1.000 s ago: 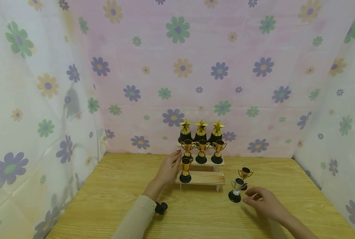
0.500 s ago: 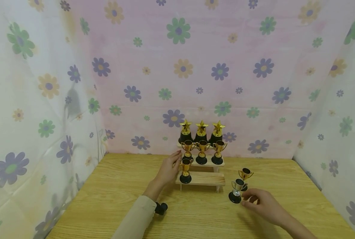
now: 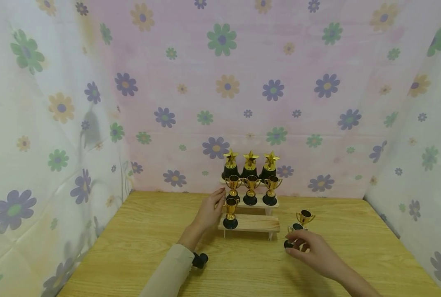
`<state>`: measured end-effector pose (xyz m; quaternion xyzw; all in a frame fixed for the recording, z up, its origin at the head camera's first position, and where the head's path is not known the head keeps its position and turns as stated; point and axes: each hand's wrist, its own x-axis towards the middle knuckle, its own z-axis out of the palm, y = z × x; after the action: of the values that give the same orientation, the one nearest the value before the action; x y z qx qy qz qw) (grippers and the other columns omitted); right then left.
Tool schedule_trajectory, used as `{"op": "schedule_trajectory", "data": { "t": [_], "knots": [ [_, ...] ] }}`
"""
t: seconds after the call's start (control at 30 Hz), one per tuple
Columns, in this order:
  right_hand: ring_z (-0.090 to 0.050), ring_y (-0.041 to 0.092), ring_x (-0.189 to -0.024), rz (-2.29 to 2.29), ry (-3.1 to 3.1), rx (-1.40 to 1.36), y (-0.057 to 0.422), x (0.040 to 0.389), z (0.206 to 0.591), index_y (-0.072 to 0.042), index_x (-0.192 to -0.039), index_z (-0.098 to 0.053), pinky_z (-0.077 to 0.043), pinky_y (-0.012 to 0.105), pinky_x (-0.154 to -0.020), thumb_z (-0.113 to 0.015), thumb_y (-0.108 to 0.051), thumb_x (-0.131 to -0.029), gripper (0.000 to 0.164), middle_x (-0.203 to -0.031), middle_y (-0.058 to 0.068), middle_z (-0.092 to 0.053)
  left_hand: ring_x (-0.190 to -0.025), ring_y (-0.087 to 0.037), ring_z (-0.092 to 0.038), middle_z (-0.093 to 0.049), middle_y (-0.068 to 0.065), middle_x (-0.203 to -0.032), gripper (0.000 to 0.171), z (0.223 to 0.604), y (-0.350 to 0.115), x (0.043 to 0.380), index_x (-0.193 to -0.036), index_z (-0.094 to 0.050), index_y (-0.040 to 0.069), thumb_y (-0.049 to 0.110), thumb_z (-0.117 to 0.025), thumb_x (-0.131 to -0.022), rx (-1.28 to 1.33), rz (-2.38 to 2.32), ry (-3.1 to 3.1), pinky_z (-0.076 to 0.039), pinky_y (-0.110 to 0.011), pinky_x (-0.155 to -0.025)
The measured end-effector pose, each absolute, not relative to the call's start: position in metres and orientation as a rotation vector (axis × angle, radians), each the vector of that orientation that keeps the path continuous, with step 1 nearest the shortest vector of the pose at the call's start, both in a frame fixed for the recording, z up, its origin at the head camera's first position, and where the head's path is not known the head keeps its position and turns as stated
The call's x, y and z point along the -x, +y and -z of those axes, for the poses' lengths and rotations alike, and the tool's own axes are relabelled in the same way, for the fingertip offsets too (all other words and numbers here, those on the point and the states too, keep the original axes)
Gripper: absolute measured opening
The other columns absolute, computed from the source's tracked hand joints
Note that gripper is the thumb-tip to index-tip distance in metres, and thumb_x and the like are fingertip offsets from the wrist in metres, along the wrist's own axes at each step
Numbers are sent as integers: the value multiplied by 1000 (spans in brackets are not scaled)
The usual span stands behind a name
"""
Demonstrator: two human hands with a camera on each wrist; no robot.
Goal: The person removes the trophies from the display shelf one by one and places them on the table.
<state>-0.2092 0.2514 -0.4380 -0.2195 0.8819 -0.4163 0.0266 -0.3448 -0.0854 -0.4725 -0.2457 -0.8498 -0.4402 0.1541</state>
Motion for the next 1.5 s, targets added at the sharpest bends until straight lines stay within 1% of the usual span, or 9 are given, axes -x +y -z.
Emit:
{"op": "schedule_trajectory", "data": {
  "t": [0.23, 0.33, 0.4, 0.53, 0.67, 0.83, 1.07, 1.33, 1.5],
  "knots": [
    [-64, 8, -87, 1300, 2711, 742, 228, 213, 433, 0, -125, -67, -59, 27, -71, -75, -28, -95, 42, -108, 9, -69, -138, -41, -49, -48, -28, -151, 39, 472, -85, 345, -140, -53, -14, 8, -47, -109, 698, 1277, -2434, -49, -47, -108],
    [-64, 12, -91, 1309, 2695, 764, 217, 213, 431, -2, -127, -66, -58, 27, -73, -74, -28, -96, 41, -111, 8, -68, -138, -42, -49, -47, -29, -151, 38, 472, -85, 345, -140, -53, -14, 8, -47, -109, 695, 1278, -2434, -48, -47, -108],
    [-65, 17, -94, 1310, 2694, 791, 211, 215, 430, -3, -126, -66, -59, 29, -74, -74, -27, -96, 39, -113, 7, -67, -138, -41, -49, -47, -29, -151, 38, 472, -85, 345, -140, -53, -14, 8, -47, -109, 694, 1275, -2435, -48, -47, -108],
    [-66, 22, -96, 1285, 2738, 857, 199, 221, 432, -3, -125, -66, -59, 32, -77, -74, -26, -96, 38, -111, 2, -67, -138, -41, -49, -47, -29, -151, 39, 473, -86, 345, -141, -53, -13, 9, -46, -110, 707, 1272, -2432, -49, -47, -108],
    [-66, 24, -98, 1286, 2783, 878, 188, 226, 435, 0, -129, -64, -59, 38, -83, -76, -26, -95, 44, -113, 6, -68, -138, -41, -49, -46, -29, -152, 39, 474, -87, 345, -141, -52, -13, 10, -45, -110, 717, 1264, -2443, -49, -47, -108],
    [-65, 33, -105, 1293, 2816, 811, 174, 232, 435, -1, -134, -62, -58, 46, -89, -78, -28, -93, 51, -123, 14, -67, -138, -41, -49, -46, -29, -152, 39, 475, -86, 346, -141, -52, -13, 10, -46, -110, 709, 1282, -2436, -49, -47, -108],
    [-64, 33, -110, 1308, 2845, 718, 157, 243, 438, 0, -139, -57, -57, 49, -93, -80, -29, -91, 60, -124, 17, -65, -138, -41, -49, -47, -29, -151, 39, 477, -87, 348, -140, -53, -14, 10, -46, -110, 714, 1279, -2427, -49, -46, -107],
    [-65, 35, -108, 1375, 2857, 736, 138, 256, 445, 7, -133, -59, -58, 52, -92, -82, -23, -88, 58, -120, 21, -66, -139, -39, -49, -46, -26, -153, 41, 477, -88, 349, -142, -52, -13, 13, -46, -111, 713, 1291, -2449, -49, -45, -107],
    [-64, 35, -107, 1428, 2879, 732, 125, 263, 449, 4, -127, -64, -57, 51, -93, -83, -20, -87, 51, -117, 20, -66, -138, -39, -49, -46, -27, -153, 41, 478, -88, 350, -142, -52, -12, 14, -46, -111, 716, 1273, -2453, -50, -45, -107]
  ]
}}
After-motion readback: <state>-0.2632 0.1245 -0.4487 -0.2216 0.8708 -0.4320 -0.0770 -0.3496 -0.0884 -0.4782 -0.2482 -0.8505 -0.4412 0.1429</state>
